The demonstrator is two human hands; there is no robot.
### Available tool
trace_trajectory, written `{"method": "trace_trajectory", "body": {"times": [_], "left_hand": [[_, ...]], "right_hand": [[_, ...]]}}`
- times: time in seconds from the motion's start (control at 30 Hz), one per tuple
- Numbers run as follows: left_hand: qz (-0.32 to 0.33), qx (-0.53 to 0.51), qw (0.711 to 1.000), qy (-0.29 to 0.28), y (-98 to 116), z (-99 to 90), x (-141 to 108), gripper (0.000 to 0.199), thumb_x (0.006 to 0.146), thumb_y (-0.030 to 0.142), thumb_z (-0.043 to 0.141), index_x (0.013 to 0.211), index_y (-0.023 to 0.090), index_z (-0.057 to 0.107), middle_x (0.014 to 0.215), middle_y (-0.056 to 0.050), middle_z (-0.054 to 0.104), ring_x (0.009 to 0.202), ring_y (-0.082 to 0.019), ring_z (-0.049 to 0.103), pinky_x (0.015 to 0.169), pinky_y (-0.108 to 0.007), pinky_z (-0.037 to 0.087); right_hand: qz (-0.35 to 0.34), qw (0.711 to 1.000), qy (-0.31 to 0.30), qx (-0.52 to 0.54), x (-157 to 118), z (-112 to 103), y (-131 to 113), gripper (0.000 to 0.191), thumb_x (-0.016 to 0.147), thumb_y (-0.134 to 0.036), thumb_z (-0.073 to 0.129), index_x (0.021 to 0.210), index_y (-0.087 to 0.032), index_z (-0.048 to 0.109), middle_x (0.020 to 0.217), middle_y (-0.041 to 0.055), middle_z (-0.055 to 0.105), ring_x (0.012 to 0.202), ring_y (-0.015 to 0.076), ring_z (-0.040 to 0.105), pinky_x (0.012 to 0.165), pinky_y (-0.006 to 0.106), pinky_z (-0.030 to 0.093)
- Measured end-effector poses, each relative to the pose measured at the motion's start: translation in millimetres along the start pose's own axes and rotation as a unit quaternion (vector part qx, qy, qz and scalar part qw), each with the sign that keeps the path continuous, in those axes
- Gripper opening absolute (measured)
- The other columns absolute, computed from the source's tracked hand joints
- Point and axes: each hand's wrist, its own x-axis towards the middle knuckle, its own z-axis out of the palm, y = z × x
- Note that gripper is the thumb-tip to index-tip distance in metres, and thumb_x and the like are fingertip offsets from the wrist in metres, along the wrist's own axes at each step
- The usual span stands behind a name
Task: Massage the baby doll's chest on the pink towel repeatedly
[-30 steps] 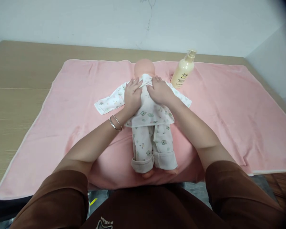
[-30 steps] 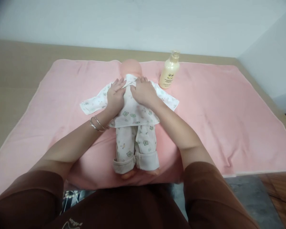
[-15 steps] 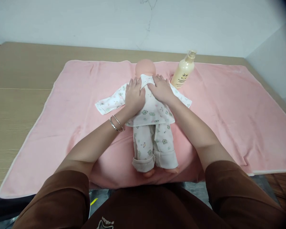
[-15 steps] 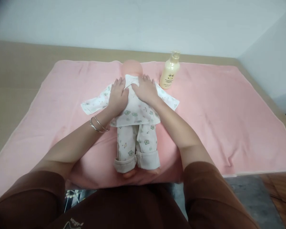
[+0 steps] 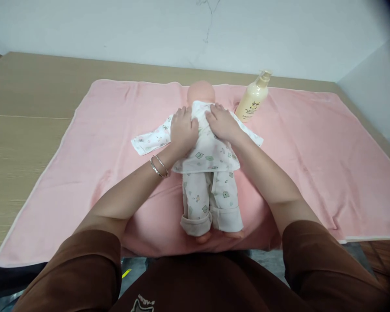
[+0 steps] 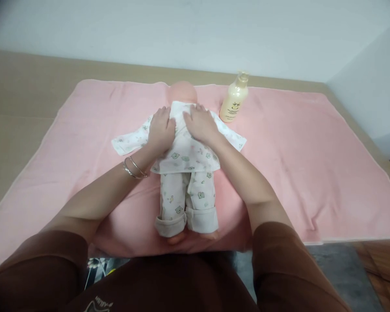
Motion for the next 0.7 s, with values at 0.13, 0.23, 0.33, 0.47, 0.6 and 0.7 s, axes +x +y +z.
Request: {"method": "trace_trajectory", "body": {"times": [0.13, 0.23, 0.33, 0.47, 0.6, 0.7], "left_hand": [[0.028, -0.013, 1.0, 0.005, 8, 4.5, -9, 0.059, 0.092, 0.046, 0.065, 0.143, 0.015, 0.061, 0.167, -0.017, 0.047, 0.163, -0.038, 0.03, 0.138, -0.054, 0.014], [-0.012, -0.012, 0.999, -0.029, -2, -1.3, 9, 0.046, 0.092, 0.045, 0.064, 0.128, 0.016, 0.068, 0.157, -0.018, 0.057, 0.157, -0.04, 0.039, 0.136, -0.057, 0.019], [-0.026, -0.032, 0.999, -0.034, -19, -10.2, 33, 0.032, 0.097, 0.049, 0.055, 0.091, 0.022, 0.071, 0.125, -0.017, 0.076, 0.137, -0.038, 0.059, 0.131, -0.059, 0.03], [0.0, -0.042, 0.999, -0.005, -24, -19.6, 43, 0.041, 0.099, 0.054, 0.051, 0.074, 0.025, 0.063, 0.106, -0.013, 0.078, 0.132, -0.037, 0.061, 0.133, -0.061, 0.025], [-0.002, 0.107, 0.99, -0.09, -1, -22.9, 28, 0.05, 0.104, 0.05, 0.038, 0.122, 0.015, 0.068, 0.139, -0.02, 0.069, 0.149, -0.041, 0.049, 0.134, -0.068, 0.012], [0.004, 0.179, 0.977, -0.112, 20, -21.4, 12, 0.059, 0.105, 0.043, 0.035, 0.146, 0.005, 0.054, 0.159, -0.025, 0.053, 0.156, -0.038, 0.042, 0.136, -0.058, 0.018]], "right_hand": [[0.037, 0.999, 0.002, 0.024, 17, -2, 22, 0.068, 0.11, -0.045, 0.017, 0.15, -0.004, 0.054, 0.163, 0.022, 0.048, 0.157, 0.0373, 0.039, 0.129, 0.058, 0.031], [0.036, 0.999, -0.008, -0.035, -2, -8, 4, 0.065, 0.109, -0.042, 0.027, 0.152, 0.003, 0.047, 0.165, 0.0266, 0.043, 0.158, 0.0412, 0.035, 0.13, 0.059, 0.028], [0.002, 0.996, -0.002, -0.089, -26, -19, -22, 0.054, 0.106, -0.036, 0.034, 0.135, 0.001, 0.062, 0.142, 0.0269, 0.065, 0.14, 0.0427, 0.056, 0.125, 0.06, 0.036], [0.019, 0.998, 0.048, -0.047, -22, -28, -19, 0.057, 0.109, -0.041, 0.024, 0.109, -0.014, 0.074, 0.105, 0.0179, 0.077, 0.111, 0.0374, 0.07, 0.111, 0.057, 0.05], [0.005, 0.996, 0.085, 0.007, 9, -19, 13, 0.062, 0.111, -0.042, 0.014, 0.123, -0.015, 0.068, 0.122, 0.016, 0.074, 0.118, 0.0324, 0.068, 0.108, 0.048, 0.052], [-0.012, 1.0, 0.027, 0.007, 16, -10, 20, 0.058, 0.111, -0.044, 0.02, 0.131, -0.01, 0.064, 0.137, 0.0193, 0.069, 0.129, 0.0347, 0.063, 0.116, 0.052, 0.046]]}}
